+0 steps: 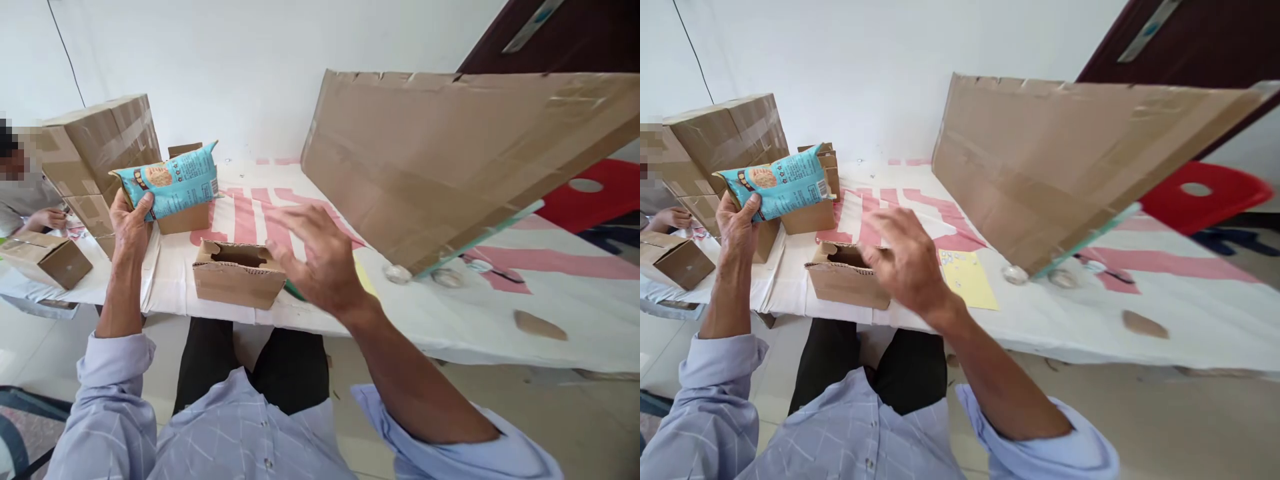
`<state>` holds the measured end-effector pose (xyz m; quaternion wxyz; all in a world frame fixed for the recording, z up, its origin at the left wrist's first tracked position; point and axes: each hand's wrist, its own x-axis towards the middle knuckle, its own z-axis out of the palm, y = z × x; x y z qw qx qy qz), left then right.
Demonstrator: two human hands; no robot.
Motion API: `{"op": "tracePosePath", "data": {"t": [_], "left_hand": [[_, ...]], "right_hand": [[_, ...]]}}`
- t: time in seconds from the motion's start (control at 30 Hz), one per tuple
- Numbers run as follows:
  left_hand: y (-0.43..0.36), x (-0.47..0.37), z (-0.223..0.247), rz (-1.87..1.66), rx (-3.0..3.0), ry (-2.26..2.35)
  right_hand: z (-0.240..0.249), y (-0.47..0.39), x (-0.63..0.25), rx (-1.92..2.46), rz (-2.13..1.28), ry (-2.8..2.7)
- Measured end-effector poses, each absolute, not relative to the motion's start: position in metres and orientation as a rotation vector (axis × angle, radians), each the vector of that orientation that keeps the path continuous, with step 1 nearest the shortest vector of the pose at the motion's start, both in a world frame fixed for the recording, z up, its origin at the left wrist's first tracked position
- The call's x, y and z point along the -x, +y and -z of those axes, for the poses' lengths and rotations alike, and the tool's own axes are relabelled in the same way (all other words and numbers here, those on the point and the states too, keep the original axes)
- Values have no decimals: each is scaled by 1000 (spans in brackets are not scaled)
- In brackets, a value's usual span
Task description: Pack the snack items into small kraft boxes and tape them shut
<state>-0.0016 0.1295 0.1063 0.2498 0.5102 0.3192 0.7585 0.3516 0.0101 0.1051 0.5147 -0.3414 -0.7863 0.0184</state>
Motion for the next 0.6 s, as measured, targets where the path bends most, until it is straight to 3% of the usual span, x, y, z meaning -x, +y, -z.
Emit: {"op": "tracePosePath", "data": {"t": [0.17,0.3,0.6], "left_hand": [[160,31,-62,-2015,-1338,1009],[176,41,-14,-1791,-1296,1247],[239,35,28,-1489,-1456,1510]], "right_hand": [[-29,97,-385,1450,-549,-1734],[10,102,-387,1323,-939,-1738],[22,124,-361,1320,-925,-1531]]}}
